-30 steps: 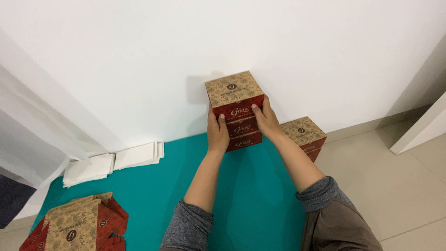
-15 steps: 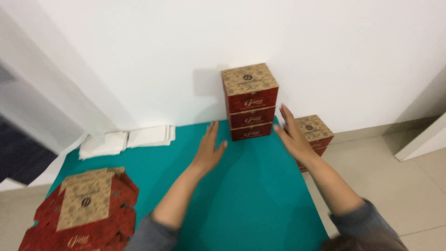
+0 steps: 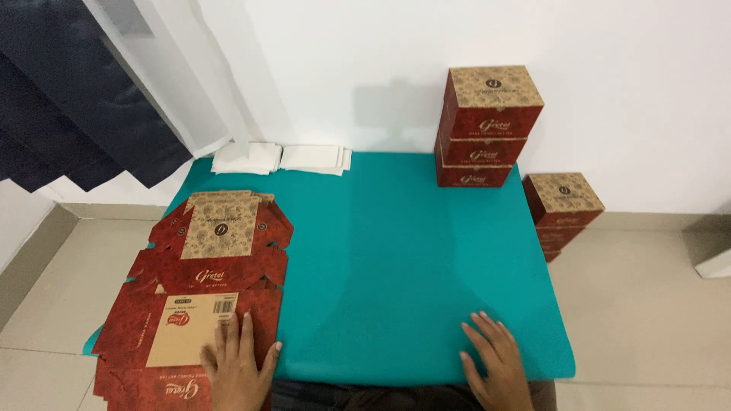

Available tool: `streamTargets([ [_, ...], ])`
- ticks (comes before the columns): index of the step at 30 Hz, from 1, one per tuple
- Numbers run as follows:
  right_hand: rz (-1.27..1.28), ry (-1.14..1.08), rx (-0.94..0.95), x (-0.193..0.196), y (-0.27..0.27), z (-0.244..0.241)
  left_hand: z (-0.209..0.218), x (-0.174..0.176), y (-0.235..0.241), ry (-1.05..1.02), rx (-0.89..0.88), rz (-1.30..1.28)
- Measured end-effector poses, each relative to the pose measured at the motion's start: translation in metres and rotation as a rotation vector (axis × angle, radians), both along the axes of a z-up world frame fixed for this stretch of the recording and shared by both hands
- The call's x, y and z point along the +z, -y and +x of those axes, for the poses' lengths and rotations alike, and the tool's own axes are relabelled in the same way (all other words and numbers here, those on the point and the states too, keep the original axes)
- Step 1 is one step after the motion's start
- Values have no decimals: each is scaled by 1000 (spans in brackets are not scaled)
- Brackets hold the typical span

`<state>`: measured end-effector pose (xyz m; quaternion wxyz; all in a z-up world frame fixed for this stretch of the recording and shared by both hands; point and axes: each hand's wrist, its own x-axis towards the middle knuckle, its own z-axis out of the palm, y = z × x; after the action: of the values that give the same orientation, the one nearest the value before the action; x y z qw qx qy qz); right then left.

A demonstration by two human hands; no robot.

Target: The person assembles a flat cardboard box by folding its sides and tucking in the flaps. They then place a white cloth into the box and close the lid.

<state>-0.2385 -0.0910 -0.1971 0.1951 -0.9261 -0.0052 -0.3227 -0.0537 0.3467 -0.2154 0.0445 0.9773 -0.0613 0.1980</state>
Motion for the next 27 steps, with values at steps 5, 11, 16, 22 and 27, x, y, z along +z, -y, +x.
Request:
streamTargets([
  [5, -170, 49, -95, 7, -25, 8, -14, 8, 5, 145, -80, -56],
  [11, -191, 141, -90, 8, -27, 6, -8, 17, 3, 153, -153, -90],
  [16, -192, 170, -75, 7, -27, 6, -8, 40, 12, 181, -151, 15],
  [22, -226, 186, -70, 3, -25, 6, 5, 38, 4, 39, -101, 215],
  [27, -236, 218, -85, 2, -25, 6, -2, 79, 1, -69, -133, -327],
])
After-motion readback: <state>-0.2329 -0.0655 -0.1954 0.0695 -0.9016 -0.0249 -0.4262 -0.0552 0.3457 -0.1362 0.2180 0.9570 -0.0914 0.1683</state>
